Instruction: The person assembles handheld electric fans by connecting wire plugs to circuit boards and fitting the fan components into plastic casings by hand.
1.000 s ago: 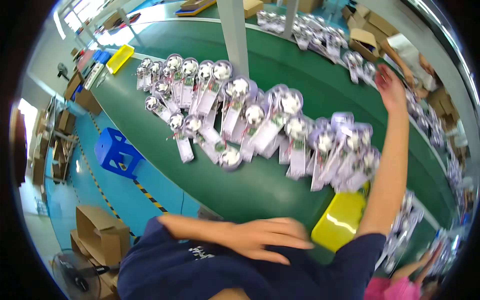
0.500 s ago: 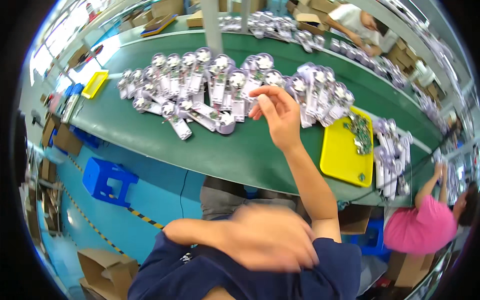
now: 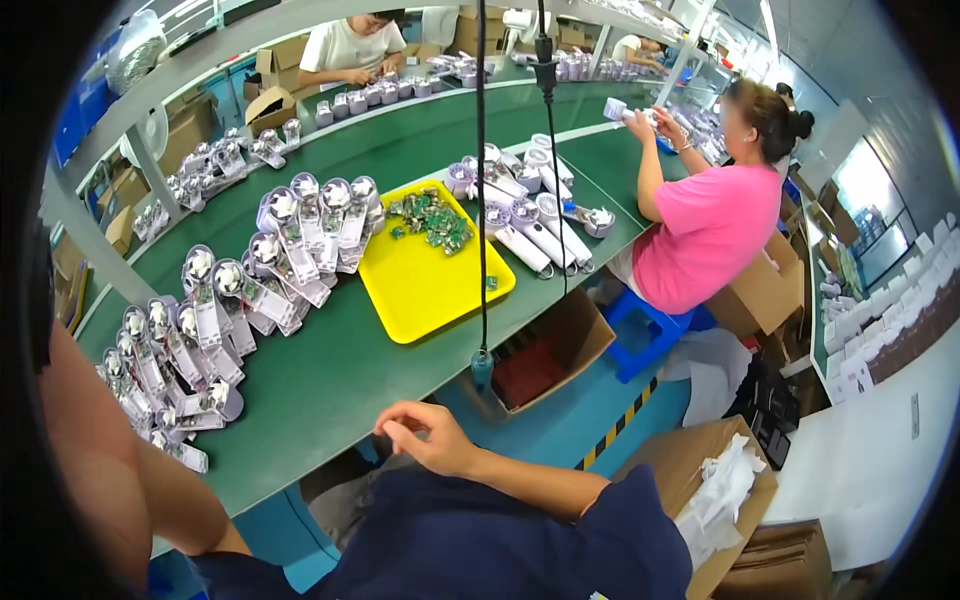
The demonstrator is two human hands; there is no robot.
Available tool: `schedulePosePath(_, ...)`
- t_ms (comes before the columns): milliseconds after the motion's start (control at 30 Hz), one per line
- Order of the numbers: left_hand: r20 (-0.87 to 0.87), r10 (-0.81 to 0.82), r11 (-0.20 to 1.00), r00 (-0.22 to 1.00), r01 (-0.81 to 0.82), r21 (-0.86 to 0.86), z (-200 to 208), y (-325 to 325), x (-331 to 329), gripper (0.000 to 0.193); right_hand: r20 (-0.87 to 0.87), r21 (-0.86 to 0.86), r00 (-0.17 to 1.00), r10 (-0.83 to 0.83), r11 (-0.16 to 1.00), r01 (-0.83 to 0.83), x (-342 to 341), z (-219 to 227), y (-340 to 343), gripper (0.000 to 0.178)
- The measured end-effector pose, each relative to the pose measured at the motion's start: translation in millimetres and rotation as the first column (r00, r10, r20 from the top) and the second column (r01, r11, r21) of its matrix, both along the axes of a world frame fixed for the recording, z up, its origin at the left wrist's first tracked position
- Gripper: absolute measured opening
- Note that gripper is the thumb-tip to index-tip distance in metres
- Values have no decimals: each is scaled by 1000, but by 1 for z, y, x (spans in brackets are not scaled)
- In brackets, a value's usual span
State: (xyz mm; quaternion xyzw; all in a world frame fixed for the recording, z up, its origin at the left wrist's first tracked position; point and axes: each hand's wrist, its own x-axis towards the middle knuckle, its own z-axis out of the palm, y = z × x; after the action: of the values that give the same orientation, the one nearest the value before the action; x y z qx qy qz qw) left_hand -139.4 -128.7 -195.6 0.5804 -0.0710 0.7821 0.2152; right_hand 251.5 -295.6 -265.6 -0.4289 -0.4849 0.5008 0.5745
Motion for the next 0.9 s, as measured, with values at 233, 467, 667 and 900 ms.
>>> schedulePosePath(233, -131, 11, 996, 991, 1, 86, 67, 48, -4, 55, 15, -94, 992, -123, 988, 124, 0, -7, -1, 17)
schedulePosePath(467, -221, 55, 975, 974, -4, 222, 108, 99, 3, 53, 100, -63, 989, -109, 991, 115, -21, 7, 45, 15)
schedulePosePath(667, -228, 135, 951, 964, -61, 304, 119, 96, 80, 51, 134, 15, 976, 173, 984, -177, -43, 13, 79, 14)
schedulePosePath(900, -459, 597, 770, 658, -632, 94, 129, -25, -9, 49, 305, -34, 943, 137, 991, -133, -43, -2, 97, 10)
